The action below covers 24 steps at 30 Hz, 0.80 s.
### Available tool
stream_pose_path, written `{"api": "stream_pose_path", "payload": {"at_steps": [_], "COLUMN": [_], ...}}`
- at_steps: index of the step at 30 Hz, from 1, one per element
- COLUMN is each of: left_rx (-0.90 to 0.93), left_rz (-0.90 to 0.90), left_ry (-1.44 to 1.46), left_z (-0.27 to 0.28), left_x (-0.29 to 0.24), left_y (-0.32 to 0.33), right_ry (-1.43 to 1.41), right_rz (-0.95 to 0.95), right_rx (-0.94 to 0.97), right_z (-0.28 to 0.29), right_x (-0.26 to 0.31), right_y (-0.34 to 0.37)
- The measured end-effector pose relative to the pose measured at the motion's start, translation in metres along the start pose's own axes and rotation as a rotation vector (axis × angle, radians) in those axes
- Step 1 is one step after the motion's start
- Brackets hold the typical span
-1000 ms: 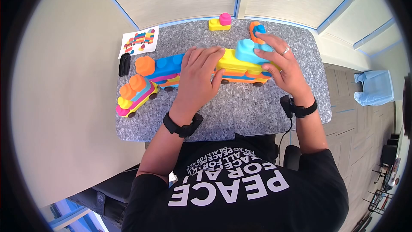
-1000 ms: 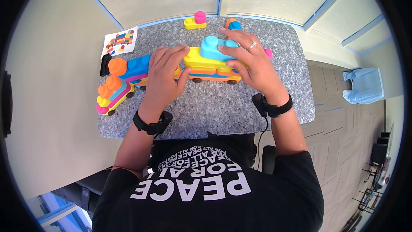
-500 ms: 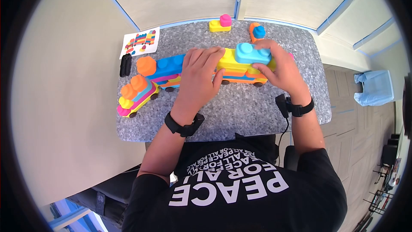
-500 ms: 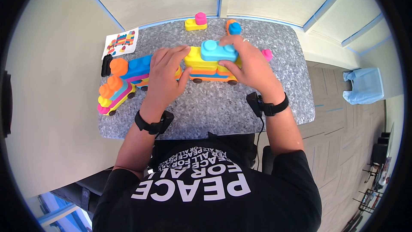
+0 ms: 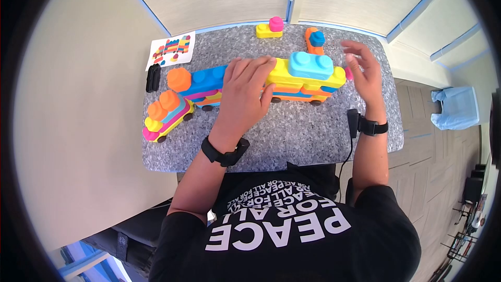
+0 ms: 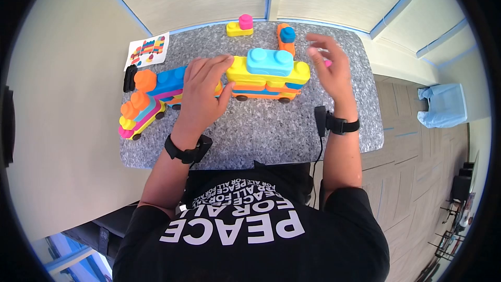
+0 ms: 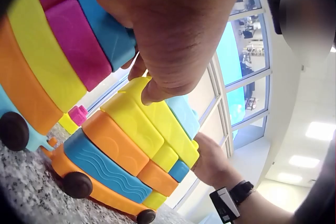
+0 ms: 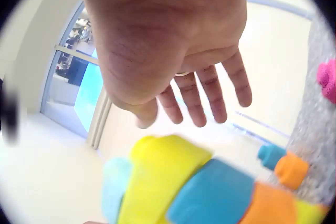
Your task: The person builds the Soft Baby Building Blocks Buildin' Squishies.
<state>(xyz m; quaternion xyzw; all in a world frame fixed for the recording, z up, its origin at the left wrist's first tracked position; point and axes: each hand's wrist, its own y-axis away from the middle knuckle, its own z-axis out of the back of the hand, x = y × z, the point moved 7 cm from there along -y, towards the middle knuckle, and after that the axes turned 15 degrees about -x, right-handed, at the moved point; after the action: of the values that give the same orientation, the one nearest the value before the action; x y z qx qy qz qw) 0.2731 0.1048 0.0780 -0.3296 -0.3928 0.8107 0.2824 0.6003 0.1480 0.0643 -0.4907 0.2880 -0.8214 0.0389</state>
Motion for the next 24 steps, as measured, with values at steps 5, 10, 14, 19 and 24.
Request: {"api": "stream_pose_path", "payload": {"at_steps": [5, 10, 14, 19, 24], "left_rx": [-0.004, -0.005, -0.005, 0.001, 0.003], "left_rz": [-0.001, 0.001, 0.004, 0.009, 0.01], "left_ry": [-0.001, -0.009, -0.004, -0.001, 0.006], "left_z": [-0.001, -0.002, -0.002, -0.003, -0.005], "left_x": [-0.001, 0.0, -0.001, -0.001, -0.001], "left_y": [0.0, 0.001, 0.0, 0.001, 0.001], "right_ry": [0.588, 0.539, 0.311, -0.352, -0.214], "right_rz": [0.098, -0.073, -0.203, -0.009, 0.098], "right_rx": [0.011, 0.071, -0.072, -0.046, 0.103], "right_z": [0.034, 0.034, 0.035, 0.031, 0.017], "right_x": [-0.085, -0.137, -0.1, -0.015, 0.039], "right_y": [0.008, 0.018, 0.016, 0.01, 0.019]}}
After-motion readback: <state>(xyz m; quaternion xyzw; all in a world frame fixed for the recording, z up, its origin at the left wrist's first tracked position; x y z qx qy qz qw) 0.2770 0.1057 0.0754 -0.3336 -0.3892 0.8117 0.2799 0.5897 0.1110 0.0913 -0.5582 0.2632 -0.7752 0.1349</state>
